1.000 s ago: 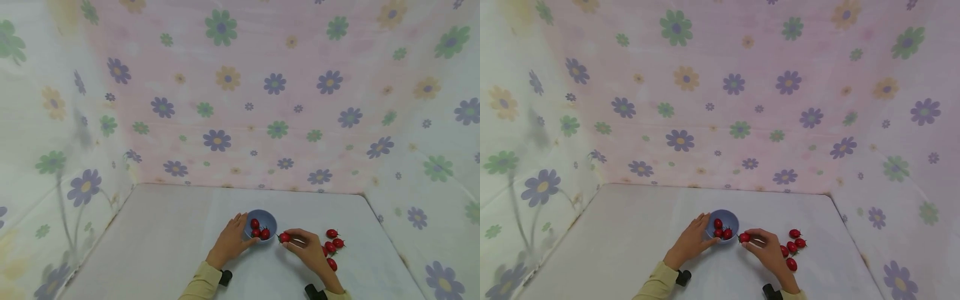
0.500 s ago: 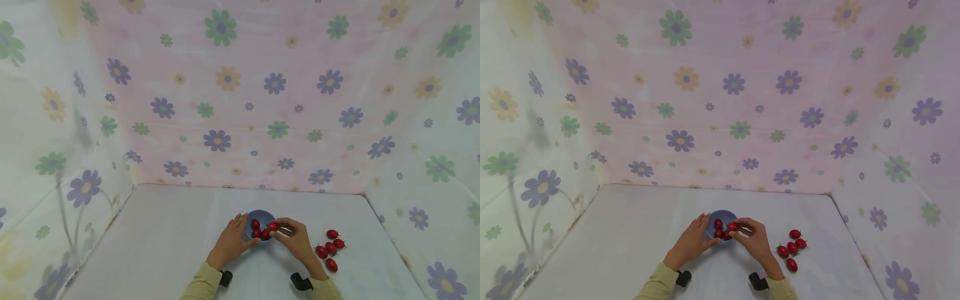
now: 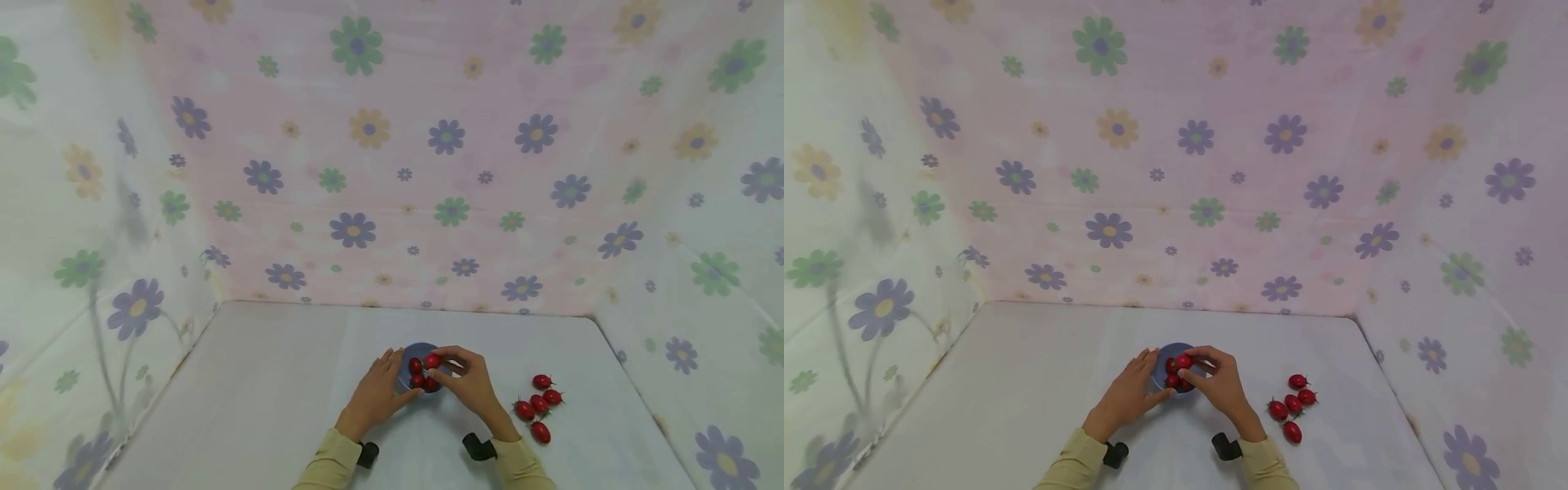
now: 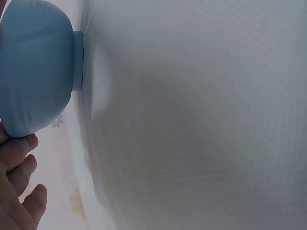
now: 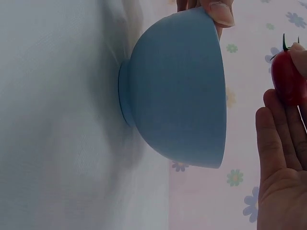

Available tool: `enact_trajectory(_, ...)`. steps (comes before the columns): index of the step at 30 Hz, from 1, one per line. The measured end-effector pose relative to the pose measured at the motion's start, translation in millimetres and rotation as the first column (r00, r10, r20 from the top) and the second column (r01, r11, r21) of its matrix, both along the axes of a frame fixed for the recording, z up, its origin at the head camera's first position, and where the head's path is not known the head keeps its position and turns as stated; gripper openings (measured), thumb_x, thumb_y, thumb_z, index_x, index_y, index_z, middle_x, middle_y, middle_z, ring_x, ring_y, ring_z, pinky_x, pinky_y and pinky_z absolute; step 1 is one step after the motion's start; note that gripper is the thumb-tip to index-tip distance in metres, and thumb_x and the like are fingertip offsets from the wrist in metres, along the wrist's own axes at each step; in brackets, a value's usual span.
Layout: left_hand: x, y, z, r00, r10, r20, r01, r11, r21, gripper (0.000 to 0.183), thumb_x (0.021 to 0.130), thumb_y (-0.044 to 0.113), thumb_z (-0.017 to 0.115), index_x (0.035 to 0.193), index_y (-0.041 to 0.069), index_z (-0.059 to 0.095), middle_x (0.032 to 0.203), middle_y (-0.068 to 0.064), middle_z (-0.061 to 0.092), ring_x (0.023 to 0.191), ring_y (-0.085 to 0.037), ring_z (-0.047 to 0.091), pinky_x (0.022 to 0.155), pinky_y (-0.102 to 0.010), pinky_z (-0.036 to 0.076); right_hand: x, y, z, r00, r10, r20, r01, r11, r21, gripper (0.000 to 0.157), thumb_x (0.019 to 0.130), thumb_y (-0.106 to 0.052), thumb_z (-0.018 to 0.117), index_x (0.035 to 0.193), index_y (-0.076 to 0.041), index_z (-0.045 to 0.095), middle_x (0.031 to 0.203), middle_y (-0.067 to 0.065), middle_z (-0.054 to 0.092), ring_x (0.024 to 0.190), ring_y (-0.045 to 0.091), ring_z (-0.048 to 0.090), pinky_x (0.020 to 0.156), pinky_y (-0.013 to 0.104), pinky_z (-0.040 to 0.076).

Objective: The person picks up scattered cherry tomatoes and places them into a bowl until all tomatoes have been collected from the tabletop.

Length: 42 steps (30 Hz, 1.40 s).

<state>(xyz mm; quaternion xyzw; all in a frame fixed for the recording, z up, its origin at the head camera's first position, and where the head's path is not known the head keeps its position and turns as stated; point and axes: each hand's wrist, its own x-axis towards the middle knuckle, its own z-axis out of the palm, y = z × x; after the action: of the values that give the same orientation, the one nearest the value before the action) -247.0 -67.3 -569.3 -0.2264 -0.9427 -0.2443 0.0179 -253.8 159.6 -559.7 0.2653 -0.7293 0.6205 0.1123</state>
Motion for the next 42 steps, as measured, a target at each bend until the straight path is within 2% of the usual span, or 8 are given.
enact_trajectory(7,0.6,-0.2,-0.9,1.0,-0.007,-0.004,0.007,1.0,-0.005,0.095,0.095,0.067,0.055,0.156,-0.003,0.034,0.159,-0.02,0.04,0.15,-0.037,0.033,0.121,-0.054,0.032,-0.2,-0.2,-1.2,1.0,0.02,0.012,-0.02,1.0,0.01,0.035,0.086,0.005,0.078,0.119,0.005,0.069,0.115,0.022,0.07,0.108,0.017,0.07,0.094,0.028,0.058)
enact_trajectory(16,2.6,-1.7,4.3,1.0,-0.005,0.012,0.005,1.0,0.005,0.094,0.095,0.064,0.058,0.156,-0.003,0.034,0.159,-0.02,0.04,0.151,-0.037,0.033,0.121,-0.055,0.031,-2.6,-2.7,-2.4,0.999,0.025,0.044,-0.026,0.999,0.03,0.035,0.087,-0.001,0.079,0.118,0.006,0.068,0.116,0.019,0.071,0.108,0.012,0.07,0.094,0.028,0.058)
enact_trajectory(23,1.0,-1.1,1.3,1.0,-0.009,0.004,0.009,1.0,0.005,0.095,0.095,0.066,0.056,0.156,-0.003,0.034,0.159,-0.019,0.04,0.151,-0.036,0.033,0.121,-0.055,0.032,-4.7,-3.7,-4.7,0.999,0.019,0.043,-0.02,0.999,0.03,0.035,0.086,-0.001,0.08,0.118,0.008,0.068,0.117,0.021,0.071,0.108,0.011,0.07,0.093,0.031,0.059)
enact_trajectory(26,-0.1,-0.4,-0.2,1.0,-0.011,0.005,0.011,1.0,0.009,0.095,0.095,0.067,0.055,0.156,-0.003,0.033,0.16,-0.02,0.039,0.151,-0.037,0.033,0.121,-0.055,0.031,-4.2,-3.4,-4.8,0.999,0.01,0.053,-0.012,0.999,0.039,0.036,0.086,-0.002,0.08,0.118,0.008,0.068,0.118,0.023,0.07,0.109,0.015,0.07,0.093,0.035,0.059)
enact_trajectory(33,-0.6,0.7,-1.8,1.0,-0.004,0.002,0.004,1.0,0.004,0.095,0.095,0.067,0.056,0.156,-0.002,0.034,0.159,-0.019,0.04,0.151,-0.036,0.033,0.121,-0.055,0.032,-4.8,-3.0,-4.5,0.998,0.029,0.06,-0.031,0.999,0.039,0.037,0.087,-0.001,0.078,0.12,0.011,0.066,0.12,0.031,0.066,0.115,0.038,0.067,0.098,0.056,0.051)
enact_trajectory(42,-0.3,1.2,-0.5,1.0,-0.006,-0.002,0.006,1.0,0.004,0.094,0.095,0.065,0.058,0.156,-0.002,0.034,0.159,-0.017,0.041,0.151,-0.036,0.033,0.121,-0.055,0.031,-3.8,-2.3,-3.8,0.997,0.03,0.074,-0.033,0.999,0.033,0.037,0.087,-0.001,0.079,0.12,0.011,0.066,0.121,0.032,0.066,0.116,0.037,0.066,0.099,0.056,0.051)
